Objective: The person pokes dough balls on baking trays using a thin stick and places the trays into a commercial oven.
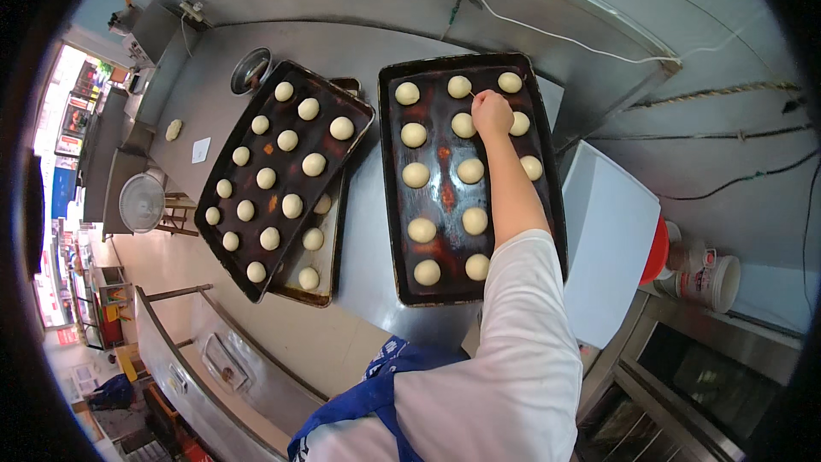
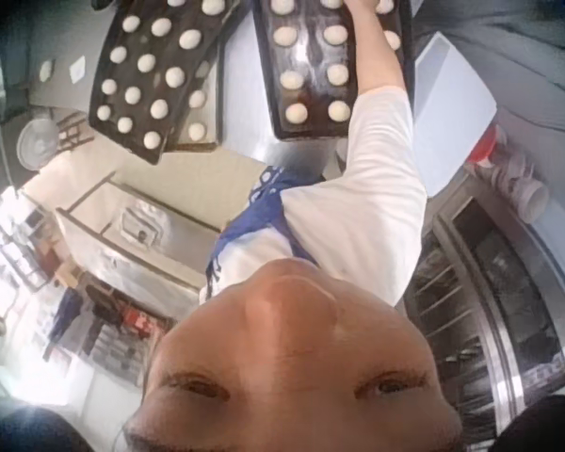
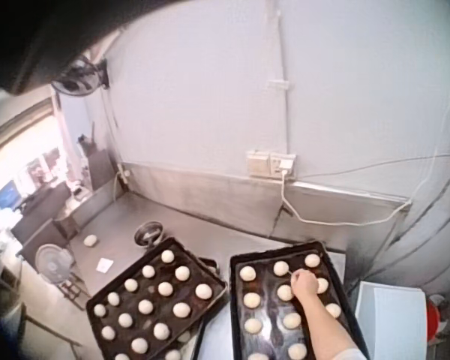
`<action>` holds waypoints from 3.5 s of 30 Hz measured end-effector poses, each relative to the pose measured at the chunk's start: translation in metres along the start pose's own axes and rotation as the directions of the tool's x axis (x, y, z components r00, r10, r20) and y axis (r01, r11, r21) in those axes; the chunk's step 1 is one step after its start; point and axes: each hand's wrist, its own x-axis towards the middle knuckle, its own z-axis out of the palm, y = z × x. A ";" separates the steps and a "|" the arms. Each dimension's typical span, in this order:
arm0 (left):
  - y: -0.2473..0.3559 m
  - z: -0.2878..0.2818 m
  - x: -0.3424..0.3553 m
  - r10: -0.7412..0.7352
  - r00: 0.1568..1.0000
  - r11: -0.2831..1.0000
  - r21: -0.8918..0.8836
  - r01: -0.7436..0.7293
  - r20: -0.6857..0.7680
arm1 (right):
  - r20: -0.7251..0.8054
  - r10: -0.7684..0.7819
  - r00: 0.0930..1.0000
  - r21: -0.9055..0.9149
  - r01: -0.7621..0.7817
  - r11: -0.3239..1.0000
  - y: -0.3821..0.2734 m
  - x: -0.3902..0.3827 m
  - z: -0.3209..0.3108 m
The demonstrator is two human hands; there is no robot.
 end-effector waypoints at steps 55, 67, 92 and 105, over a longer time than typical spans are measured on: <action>0.328 -0.067 -0.054 0.754 0.610 0.325 -0.945 -0.023 0.245 | 0.374 0.243 0.895 0.577 -0.430 0.694 0.129 -0.302 -0.234; 0.323 0.040 -0.033 0.822 0.554 0.173 -0.985 -0.023 0.132 | 0.236 0.168 0.957 0.556 -0.275 0.784 0.238 -0.348 -0.230; 0.459 0.316 -0.208 0.756 0.343 0.558 -0.823 0.106 0.557 | -0.011 0.548 0.836 0.582 -0.440 0.684 0.560 -0.463 -0.441; 0.551 0.386 -0.187 0.693 0.312 0.626 -0.757 0.187 0.650 | -0.082 0.482 0.872 0.560 -0.360 0.746 0.645 -0.422 -0.419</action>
